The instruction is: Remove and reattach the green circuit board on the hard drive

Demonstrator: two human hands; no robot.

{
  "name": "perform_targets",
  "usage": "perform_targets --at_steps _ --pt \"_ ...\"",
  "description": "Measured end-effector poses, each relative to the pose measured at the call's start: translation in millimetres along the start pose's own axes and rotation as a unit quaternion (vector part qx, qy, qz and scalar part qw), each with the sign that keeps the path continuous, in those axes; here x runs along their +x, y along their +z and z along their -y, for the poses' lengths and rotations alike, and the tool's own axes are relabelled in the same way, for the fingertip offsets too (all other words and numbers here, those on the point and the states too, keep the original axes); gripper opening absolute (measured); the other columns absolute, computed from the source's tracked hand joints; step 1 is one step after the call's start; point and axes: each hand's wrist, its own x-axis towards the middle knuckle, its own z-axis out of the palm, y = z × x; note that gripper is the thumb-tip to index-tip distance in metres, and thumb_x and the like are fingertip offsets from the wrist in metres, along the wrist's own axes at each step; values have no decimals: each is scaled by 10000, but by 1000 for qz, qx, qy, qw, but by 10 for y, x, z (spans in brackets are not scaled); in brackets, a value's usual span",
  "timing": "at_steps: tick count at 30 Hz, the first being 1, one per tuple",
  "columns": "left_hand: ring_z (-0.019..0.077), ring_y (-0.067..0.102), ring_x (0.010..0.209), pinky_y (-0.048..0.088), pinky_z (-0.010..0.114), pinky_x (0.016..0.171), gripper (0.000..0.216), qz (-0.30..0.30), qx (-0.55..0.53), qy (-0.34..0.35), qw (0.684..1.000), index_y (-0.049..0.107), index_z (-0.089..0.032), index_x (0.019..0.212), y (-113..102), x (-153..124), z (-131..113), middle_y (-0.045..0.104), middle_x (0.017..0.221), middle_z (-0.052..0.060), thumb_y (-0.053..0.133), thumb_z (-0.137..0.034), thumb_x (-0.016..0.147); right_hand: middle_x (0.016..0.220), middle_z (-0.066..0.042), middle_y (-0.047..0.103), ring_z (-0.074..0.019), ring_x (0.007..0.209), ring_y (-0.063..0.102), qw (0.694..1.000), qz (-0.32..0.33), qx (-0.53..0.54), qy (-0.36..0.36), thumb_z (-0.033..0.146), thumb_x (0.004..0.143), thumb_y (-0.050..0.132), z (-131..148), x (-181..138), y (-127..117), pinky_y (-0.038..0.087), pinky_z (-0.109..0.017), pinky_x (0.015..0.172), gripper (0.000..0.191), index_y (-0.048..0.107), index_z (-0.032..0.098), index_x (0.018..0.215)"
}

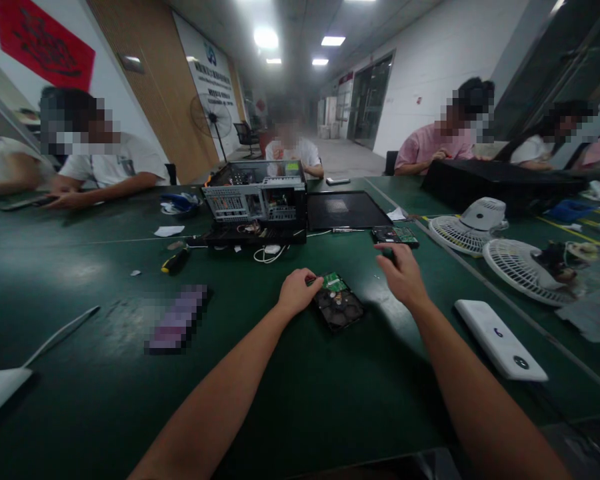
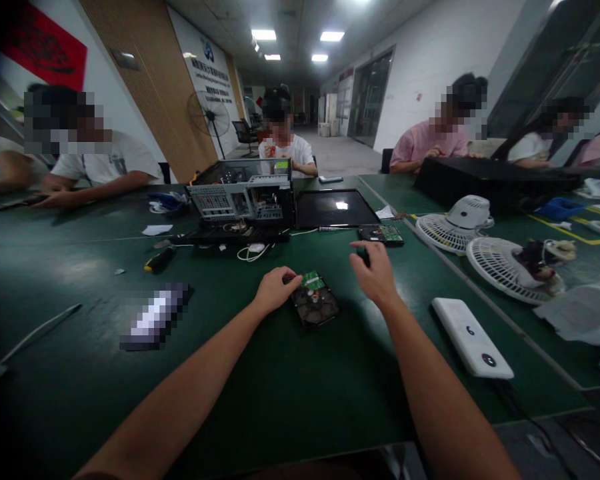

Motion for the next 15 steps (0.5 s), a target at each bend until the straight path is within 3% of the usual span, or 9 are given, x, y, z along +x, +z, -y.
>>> perform_targets --at_steps 3,6,10,15 --pt "219 665 946 497 324 874 250 2 0 -4 1000 724 -217 960 2 5 2 713 992 64 664 -452 901 1067 -87 616 -240 1011 599 991 -122 22 43 351 921 547 -64 78 -153 498 -433 926 347 693 232 1213" --pt "217 664 941 498 322 869 251 1 -1 -4 1000 725 -218 956 0 3 2 713 992 63 664 -456 901 1092 -88 620 -222 946 612 984 -171 20 39 405 899 629 -62 107 -212 528 -409 860 380 689 226 1228" --pt "218 663 932 498 322 847 262 -2 -2 0 1000 725 -216 955 -2 -5 6 711 986 64 658 -464 902 1042 -69 666 -185 822 617 990 -127 57 16 457 888 671 28 62 -125 542 -346 742 375 683 220 1177" --pt "212 662 918 497 322 857 262 -6 -5 3 1000 727 -210 954 17 2 27 711 979 65 666 -459 898 1028 -59 716 -125 626 593 978 3 203 50 482 958 566 161 -72 159 523 -271 576 400 533 228 1266"
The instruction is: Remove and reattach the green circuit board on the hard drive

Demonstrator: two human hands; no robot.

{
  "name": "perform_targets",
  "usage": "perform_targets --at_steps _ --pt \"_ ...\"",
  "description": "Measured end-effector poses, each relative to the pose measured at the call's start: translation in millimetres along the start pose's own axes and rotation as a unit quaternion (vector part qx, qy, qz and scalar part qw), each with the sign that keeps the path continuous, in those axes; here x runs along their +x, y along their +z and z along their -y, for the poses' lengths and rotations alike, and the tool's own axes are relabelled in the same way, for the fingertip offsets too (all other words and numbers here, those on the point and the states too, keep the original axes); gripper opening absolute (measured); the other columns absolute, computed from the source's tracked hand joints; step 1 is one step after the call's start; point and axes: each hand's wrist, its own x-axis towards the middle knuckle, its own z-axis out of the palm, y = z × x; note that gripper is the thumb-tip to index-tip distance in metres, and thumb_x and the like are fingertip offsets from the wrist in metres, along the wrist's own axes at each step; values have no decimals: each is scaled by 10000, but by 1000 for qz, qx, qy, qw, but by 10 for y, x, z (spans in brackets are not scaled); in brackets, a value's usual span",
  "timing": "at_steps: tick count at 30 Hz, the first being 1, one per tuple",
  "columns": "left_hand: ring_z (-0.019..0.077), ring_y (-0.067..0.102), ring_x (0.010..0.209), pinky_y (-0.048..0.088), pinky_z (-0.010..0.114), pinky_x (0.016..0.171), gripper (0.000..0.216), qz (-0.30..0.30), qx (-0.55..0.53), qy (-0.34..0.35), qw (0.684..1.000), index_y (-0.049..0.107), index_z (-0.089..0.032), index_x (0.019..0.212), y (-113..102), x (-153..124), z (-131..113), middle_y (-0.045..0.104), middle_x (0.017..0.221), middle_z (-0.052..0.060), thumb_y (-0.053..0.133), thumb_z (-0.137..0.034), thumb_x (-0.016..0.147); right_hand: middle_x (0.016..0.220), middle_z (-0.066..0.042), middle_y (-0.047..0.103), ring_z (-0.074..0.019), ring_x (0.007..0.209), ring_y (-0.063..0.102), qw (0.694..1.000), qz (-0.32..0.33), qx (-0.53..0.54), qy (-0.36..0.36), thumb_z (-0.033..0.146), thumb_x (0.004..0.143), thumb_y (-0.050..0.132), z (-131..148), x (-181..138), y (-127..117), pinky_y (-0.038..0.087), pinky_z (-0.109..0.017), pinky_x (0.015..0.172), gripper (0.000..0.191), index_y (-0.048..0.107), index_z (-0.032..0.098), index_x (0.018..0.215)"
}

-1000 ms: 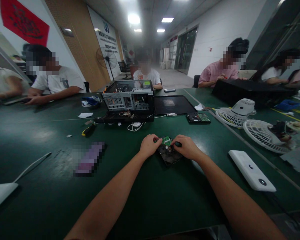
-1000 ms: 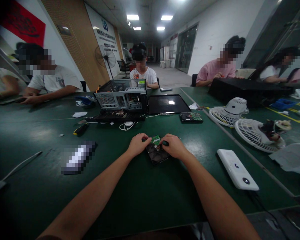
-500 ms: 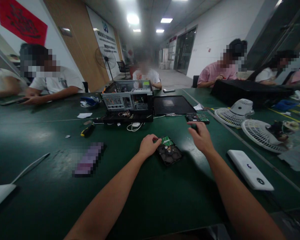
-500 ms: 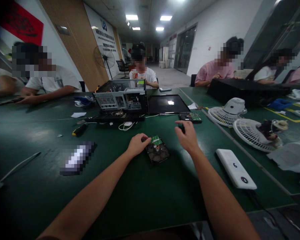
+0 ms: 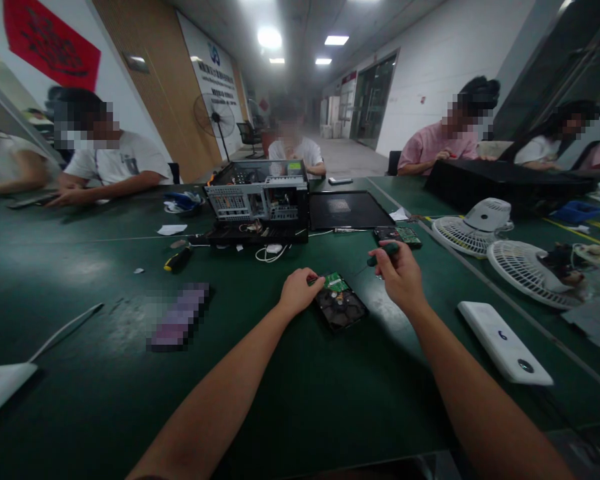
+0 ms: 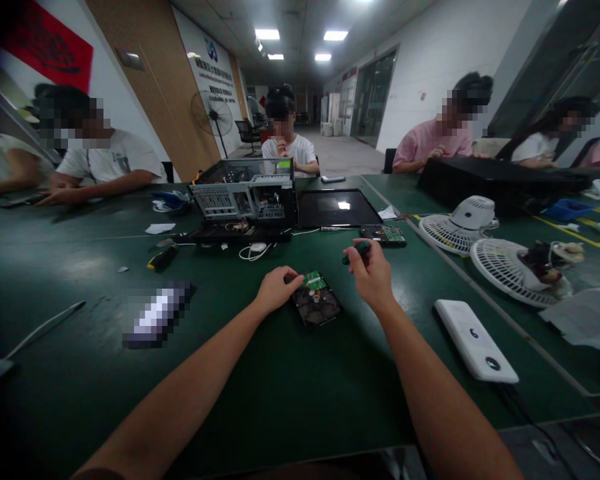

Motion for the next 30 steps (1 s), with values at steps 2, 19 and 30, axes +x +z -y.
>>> perform_targets --at_steps 2,19,30 --pt "212 661 923 497 324 868 253 -2 1 2 1000 727 -210 954 6 5 10 711 977 64 674 -451 894 1074 -76 711 -132 648 622 999 44 11 -1 459 952 584 6 -59 110 549 -287 596 441 493 231 1319" --pt "214 660 911 498 328 864 255 -5 5 7 1000 725 -213 941 6 12 18 706 946 63 672 -456 885 1130 -95 728 -221 858 729 992 122 -42 -8 398 957 593 75 -176 232 597 -375 767 393 513 248 1311" --pt "216 659 925 497 322 860 237 1 0 5 1000 722 -218 940 -25 -1 -6 711 960 62 673 -444 892 1038 -80 725 -184 709 687 991 128 -37 -9 401 961 578 87 -183 247 590 -366 718 361 509 236 1274"
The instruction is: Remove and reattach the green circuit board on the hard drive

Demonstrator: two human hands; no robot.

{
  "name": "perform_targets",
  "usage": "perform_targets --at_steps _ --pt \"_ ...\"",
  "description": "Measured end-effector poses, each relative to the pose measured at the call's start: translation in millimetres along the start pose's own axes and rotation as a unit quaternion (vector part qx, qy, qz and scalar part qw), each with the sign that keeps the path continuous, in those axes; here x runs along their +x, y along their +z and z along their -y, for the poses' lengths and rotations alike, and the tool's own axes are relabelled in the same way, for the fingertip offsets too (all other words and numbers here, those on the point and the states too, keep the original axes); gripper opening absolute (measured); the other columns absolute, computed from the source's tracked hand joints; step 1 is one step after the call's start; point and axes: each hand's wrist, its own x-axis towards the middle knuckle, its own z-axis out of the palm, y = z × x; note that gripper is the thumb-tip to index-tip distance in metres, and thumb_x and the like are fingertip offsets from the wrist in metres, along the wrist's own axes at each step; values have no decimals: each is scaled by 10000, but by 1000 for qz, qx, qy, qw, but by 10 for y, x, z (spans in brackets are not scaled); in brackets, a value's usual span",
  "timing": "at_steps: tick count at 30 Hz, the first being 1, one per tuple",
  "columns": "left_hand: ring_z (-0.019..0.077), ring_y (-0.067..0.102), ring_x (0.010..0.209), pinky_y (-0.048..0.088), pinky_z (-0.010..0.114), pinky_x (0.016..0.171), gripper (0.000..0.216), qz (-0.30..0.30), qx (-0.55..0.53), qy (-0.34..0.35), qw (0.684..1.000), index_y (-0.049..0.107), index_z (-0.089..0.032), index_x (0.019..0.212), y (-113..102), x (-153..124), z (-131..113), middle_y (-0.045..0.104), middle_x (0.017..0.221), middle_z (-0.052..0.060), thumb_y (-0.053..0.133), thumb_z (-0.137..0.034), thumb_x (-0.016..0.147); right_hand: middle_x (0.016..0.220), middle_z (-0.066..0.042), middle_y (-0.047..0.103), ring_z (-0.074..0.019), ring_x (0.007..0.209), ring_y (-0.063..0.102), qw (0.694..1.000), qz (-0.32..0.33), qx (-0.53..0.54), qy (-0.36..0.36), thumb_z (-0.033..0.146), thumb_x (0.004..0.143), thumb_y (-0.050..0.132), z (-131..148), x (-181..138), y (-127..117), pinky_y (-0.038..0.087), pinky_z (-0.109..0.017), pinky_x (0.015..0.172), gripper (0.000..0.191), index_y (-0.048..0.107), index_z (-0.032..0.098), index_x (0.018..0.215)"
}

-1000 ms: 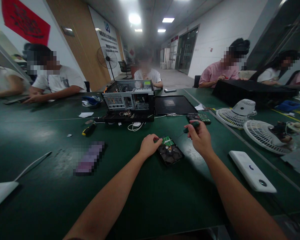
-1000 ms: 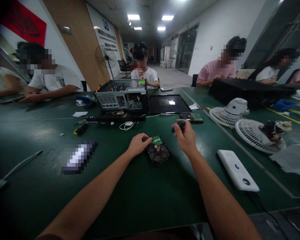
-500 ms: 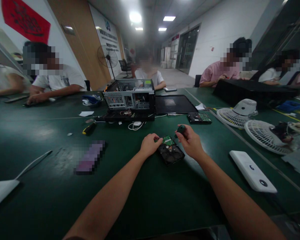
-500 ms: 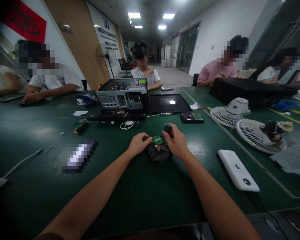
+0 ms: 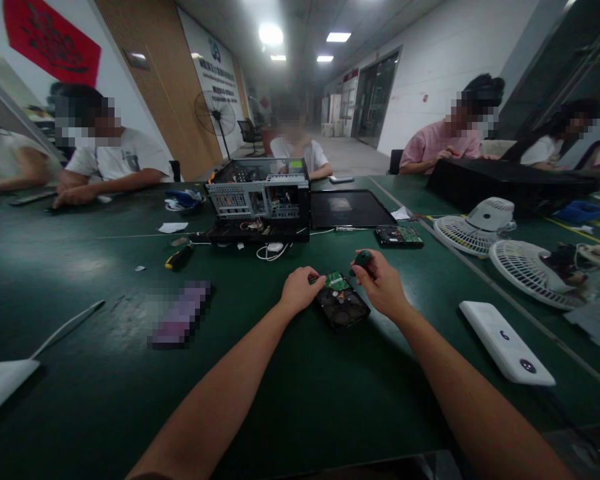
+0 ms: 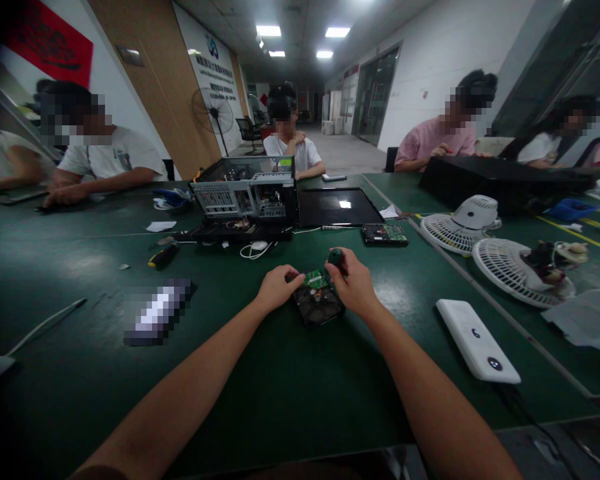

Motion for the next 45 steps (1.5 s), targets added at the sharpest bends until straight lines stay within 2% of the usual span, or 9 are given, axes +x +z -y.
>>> perform_targets --at_steps 3,7,11,17,22,29,33,39,45 --pt "219 662 930 498 327 860 235 1 -2 3 1000 724 -219 943 3 3 6 710 961 62 673 -443 894 1049 -79 717 -199 745 689 1000 -7 -11 -14 395 962 578 -3 0 2 595 -391 738 406 492 249 1331" --pt "220 661 936 499 325 857 243 2 1 -3 1000 726 -218 954 14 11 16 711 967 62 673 -448 897 1060 -76 698 -219 784 667 993 -39 -102 -50 391 935 627 15 4 -4 584 -439 797 557 447 288 1453" --pt "217 661 930 497 327 873 244 3 5 -3 1000 726 -215 954 24 18 19 710 965 60 673 -446 896 1120 -99 671 -231 829 644 980 -41 -173 -93 377 952 602 82 7 -18 564 -458 858 529 477 282 1457" --pt "213 662 941 493 322 888 231 2 8 0 1000 720 -213 947 25 17 10 711 962 61 671 -433 896 1261 -103 645 -243 1054 656 973 -45 -154 -164 265 988 522 168 6 -36 523 -462 1000 492 454 276 1475" --pt "218 657 936 494 332 894 254 2 13 -2 1000 723 -214 952 21 14 8 709 966 64 659 -455 904 1120 -90 634 -240 972 657 969 -56 -182 -158 318 944 626 188 -4 -23 565 -430 909 439 582 306 1381" --pt "218 658 941 495 328 889 247 3 11 -3 1000 722 -218 955 18 6 3 707 976 63 661 -453 906 1293 -99 625 -242 1119 634 975 -11 -143 -169 235 989 506 235 -1 -13 533 -454 1002 541 417 307 1518" --pt "219 661 944 496 328 887 242 0 6 -2 1000 721 -220 952 19 3 2 709 977 61 661 -450 907 1182 -86 679 -248 1060 657 975 -19 -158 -158 282 969 573 202 6 -8 552 -459 958 490 497 314 1452" --pt "215 663 939 497 329 892 232 -3 6 2 1000 721 -221 945 26 6 13 711 969 58 664 -442 903 1300 -91 653 -227 1052 671 976 -21 -143 -163 234 986 514 189 -9 -20 537 -445 989 514 440 290 1491" --pt "217 664 955 494 326 902 217 -1 8 -3 1000 719 -222 943 24 5 0 716 967 58 670 -429 900 1154 -93 701 -254 1013 667 972 -34 -182 -146 301 958 584 159 2 -14 551 -461 939 512 485 287 1461"
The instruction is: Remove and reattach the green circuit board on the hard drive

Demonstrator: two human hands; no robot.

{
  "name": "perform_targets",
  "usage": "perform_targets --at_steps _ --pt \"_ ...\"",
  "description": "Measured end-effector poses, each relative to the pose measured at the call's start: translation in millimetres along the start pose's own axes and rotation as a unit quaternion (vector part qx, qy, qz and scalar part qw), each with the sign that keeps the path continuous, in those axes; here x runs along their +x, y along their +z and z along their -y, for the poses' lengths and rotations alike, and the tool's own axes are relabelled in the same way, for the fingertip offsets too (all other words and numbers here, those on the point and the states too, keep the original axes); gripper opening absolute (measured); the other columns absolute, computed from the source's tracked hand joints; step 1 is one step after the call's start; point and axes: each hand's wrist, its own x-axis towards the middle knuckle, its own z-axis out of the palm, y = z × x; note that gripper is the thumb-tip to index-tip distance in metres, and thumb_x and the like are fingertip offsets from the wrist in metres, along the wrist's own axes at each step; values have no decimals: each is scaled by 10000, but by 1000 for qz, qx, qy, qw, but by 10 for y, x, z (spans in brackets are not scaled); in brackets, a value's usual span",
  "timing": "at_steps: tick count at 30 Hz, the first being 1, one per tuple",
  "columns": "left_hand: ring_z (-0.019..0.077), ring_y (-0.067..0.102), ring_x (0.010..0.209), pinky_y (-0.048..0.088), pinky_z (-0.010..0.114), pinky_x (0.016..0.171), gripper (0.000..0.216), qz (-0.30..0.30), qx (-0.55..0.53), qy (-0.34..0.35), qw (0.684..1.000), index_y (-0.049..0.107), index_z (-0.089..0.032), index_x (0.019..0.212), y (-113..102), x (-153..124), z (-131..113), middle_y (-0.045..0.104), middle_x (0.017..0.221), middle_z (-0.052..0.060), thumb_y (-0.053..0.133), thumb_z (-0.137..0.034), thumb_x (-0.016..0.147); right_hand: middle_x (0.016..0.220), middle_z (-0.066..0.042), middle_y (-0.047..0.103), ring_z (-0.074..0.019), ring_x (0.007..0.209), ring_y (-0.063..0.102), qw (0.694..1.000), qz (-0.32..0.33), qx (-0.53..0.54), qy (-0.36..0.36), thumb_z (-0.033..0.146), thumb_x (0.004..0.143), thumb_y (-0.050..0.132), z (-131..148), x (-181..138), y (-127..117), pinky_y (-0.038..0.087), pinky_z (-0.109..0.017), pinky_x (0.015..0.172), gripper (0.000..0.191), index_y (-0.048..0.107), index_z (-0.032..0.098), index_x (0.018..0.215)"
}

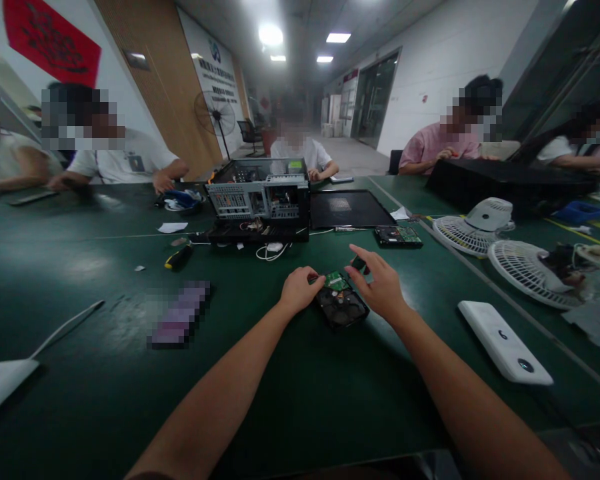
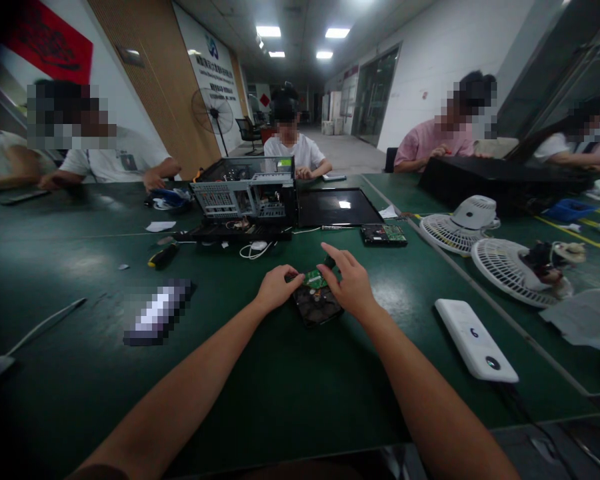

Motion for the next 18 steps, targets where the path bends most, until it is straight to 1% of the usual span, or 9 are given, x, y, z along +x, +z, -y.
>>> perform_targets --at_steps 4,6,9,11,13,16,18 --pt "216 662 944 495 328 895 232 -1 0 4 1000 722 -219 952 1 2 9 714 964 58 668 -439 900 1258 -100 664 -244 1058 667 1000 6 28 -10 247 967 534 2 -1 -1 526 -471 997 563 407 281 1514" --pt "216 661 938 495 327 888 230 0 -1 5 1000 723 -221 951 5 3 17 713 958 58 670 -439 898 1276 -101 663 -243 1036 678 1000 1 30 -2 245 965 539 -9 -5 7 538 -468 978 574 397 284 1520" --pt "215 660 923 495 328 881 231 -3 -3 6 1000 723 -221 939 11 5 24 711 948 58 673 -443 895 1204 -96 698 -253 997 683 1000 -8 11 11 287 951 595 -33 -11 25 563 -462 920 557 442 291 1487" --pt "214 659 916 495 328 882 237 -7 -2 7 1000 723 -220 936 12 7 24 709 947 58 673 -447 894 1180 -96 701 -259 1003 675 1000 -7 1 5 305 944 618 -32 -11 29 564 -467 916 529 482 292 1455" --pt "214 659 921 495 328 884 237 -6 -1 9 1000 723 -220 942 10 9 20 709 951 58 674 -446 894 1207 -103 681 -261 1038 661 1000 0 2 -5 293 950 604 -10 -7 23 555 -474 939 519 483 291 1454" --pt "215 659 929 495 328 884 233 -1 2 4 1000 725 -222 949 4 11 13 709 959 59 672 -444 898 1273 -103 648 -253 1094 650 999 13 27 -21 234 967 536 32 0 10 531 -485 995 557 411 297 1507" --pt "214 660 930 495 327 882 230 2 3 2 1000 725 -223 947 2 11 9 709 960 59 672 -442 898 1297 -98 643 -244 1091 659 999 15 40 -21 213 969 517 41 1 10 528 -482 1003 588 367 299 1531"
